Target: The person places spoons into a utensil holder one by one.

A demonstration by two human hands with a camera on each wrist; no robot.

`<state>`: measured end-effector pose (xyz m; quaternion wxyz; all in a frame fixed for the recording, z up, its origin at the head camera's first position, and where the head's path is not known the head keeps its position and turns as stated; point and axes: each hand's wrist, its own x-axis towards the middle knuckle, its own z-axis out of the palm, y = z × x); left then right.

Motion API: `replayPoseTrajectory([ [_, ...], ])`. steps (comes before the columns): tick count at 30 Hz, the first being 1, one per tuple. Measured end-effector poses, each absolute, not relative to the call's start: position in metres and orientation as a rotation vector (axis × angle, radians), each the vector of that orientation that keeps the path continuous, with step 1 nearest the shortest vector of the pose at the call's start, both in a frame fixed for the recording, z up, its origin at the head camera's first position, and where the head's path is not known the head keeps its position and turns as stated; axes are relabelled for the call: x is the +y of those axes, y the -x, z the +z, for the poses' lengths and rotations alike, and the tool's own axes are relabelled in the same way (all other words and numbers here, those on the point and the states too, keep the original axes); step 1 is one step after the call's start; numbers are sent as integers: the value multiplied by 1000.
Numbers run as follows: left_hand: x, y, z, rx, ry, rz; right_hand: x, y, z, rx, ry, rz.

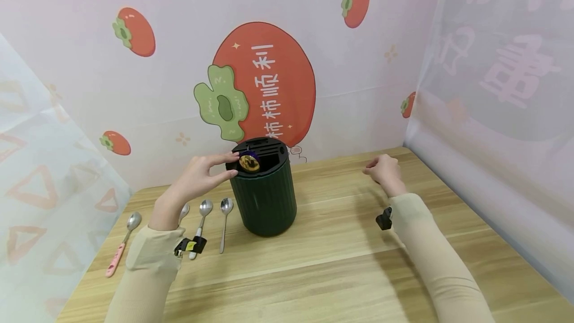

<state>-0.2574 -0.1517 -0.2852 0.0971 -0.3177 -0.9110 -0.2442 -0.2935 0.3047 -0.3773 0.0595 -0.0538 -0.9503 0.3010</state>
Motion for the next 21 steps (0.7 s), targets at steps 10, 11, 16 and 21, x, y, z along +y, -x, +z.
replayPoseTrajectory([
  [10, -151, 258, -286, -2689, 941, -710, 327, 293, -392, -2858, 199, 898],
  [11, -151, 258, -286, -2691, 941, -710, 329, 293, -393, -2862, 204, 904],
  [16, -151, 259, -286, -2695, 942, -715, 338, 290, -394, -2878, 216, 933],
  [21, -151, 259, -286, -2690, 942, -705, 344, 289, -399, -2896, 243, 957],
])
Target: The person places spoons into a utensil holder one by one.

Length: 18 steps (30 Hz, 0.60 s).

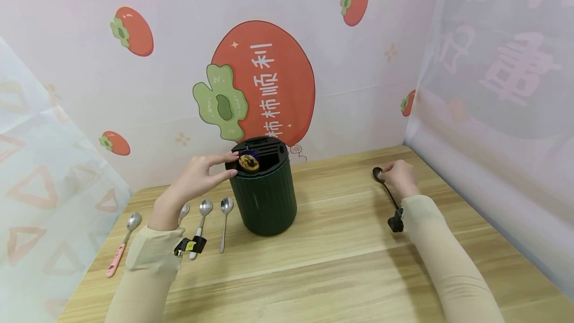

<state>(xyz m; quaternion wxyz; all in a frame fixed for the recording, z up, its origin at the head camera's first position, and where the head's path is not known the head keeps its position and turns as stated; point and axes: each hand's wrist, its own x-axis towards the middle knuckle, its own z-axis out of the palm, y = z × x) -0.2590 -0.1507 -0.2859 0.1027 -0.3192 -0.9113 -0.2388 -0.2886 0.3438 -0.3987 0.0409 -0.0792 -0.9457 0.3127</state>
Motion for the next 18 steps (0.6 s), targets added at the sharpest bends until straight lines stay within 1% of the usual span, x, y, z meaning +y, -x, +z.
replayPoseTrajectory([
  [12, -151, 257, -285, -2693, 938, -700, 354, 285, -414, -2927, 259, 1030],
  [18, -151, 258, -285, -2693, 937, -703, 357, 286, -417, -2963, 308, 969],
])
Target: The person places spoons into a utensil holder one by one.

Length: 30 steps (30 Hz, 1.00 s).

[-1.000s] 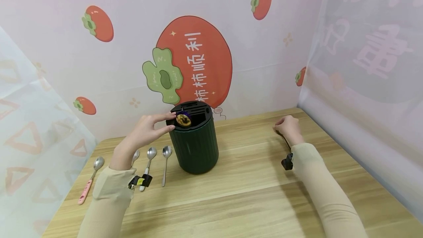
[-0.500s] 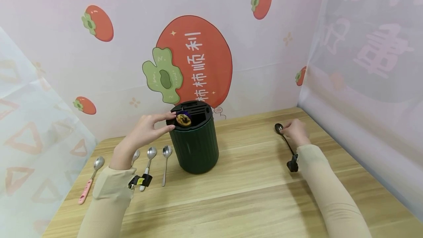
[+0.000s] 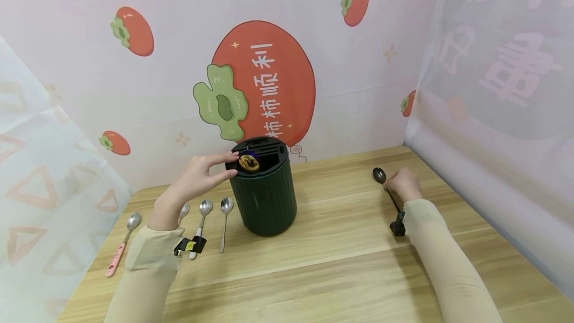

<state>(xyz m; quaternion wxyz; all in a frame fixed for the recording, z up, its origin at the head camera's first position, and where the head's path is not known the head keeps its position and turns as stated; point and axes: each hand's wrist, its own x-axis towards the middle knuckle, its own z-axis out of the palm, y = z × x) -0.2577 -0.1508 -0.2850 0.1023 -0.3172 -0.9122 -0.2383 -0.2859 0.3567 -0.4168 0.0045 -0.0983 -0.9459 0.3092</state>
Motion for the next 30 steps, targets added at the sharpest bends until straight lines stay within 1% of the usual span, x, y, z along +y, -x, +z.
replayPoseTrajectory([
  [17, -151, 258, -286, -2695, 936, -709, 354, 284, -417, -3054, 441, 975],
  [30, -151, 258, -286, -2702, 932, -722, 355, 287, -420, -3043, 453, 1120],
])
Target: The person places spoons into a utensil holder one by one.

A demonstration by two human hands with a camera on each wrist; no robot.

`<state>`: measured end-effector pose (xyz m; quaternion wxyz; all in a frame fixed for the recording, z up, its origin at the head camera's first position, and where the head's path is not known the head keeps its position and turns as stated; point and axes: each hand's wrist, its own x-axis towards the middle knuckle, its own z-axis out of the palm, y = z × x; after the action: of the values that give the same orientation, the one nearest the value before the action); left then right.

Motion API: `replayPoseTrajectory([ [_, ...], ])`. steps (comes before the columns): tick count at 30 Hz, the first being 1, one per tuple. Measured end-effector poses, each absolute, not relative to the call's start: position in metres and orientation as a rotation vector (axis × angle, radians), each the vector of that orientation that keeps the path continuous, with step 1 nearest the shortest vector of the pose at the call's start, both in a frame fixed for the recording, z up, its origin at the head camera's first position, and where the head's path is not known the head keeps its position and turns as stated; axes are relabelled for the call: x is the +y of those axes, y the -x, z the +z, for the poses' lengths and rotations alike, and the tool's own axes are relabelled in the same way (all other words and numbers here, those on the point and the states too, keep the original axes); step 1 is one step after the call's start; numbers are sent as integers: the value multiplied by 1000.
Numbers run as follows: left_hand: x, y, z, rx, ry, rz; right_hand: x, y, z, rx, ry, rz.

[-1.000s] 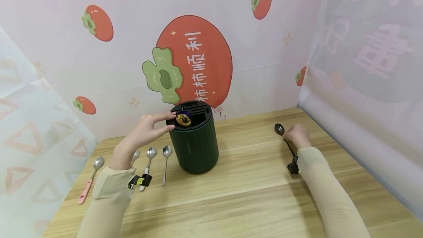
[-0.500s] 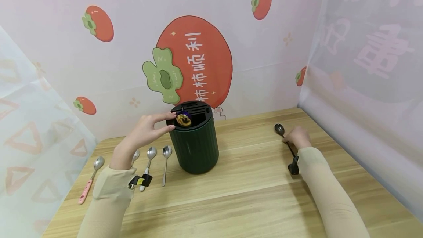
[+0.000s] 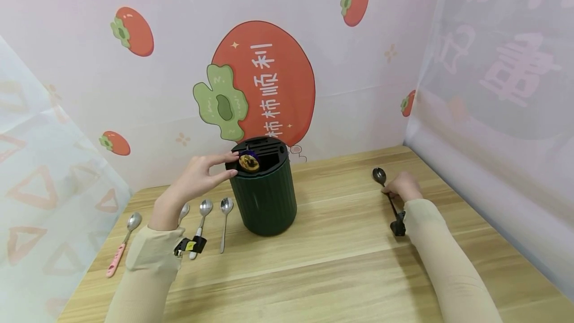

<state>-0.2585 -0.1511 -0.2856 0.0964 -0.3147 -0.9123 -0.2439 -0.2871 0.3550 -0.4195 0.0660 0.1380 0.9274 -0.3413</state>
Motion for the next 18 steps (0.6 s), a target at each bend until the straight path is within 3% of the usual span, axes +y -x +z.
replayPoseTrajectory([
  [18, -151, 258, -285, -2696, 935, -715, 355, 298, -426, 2577, -415, -1289],
])
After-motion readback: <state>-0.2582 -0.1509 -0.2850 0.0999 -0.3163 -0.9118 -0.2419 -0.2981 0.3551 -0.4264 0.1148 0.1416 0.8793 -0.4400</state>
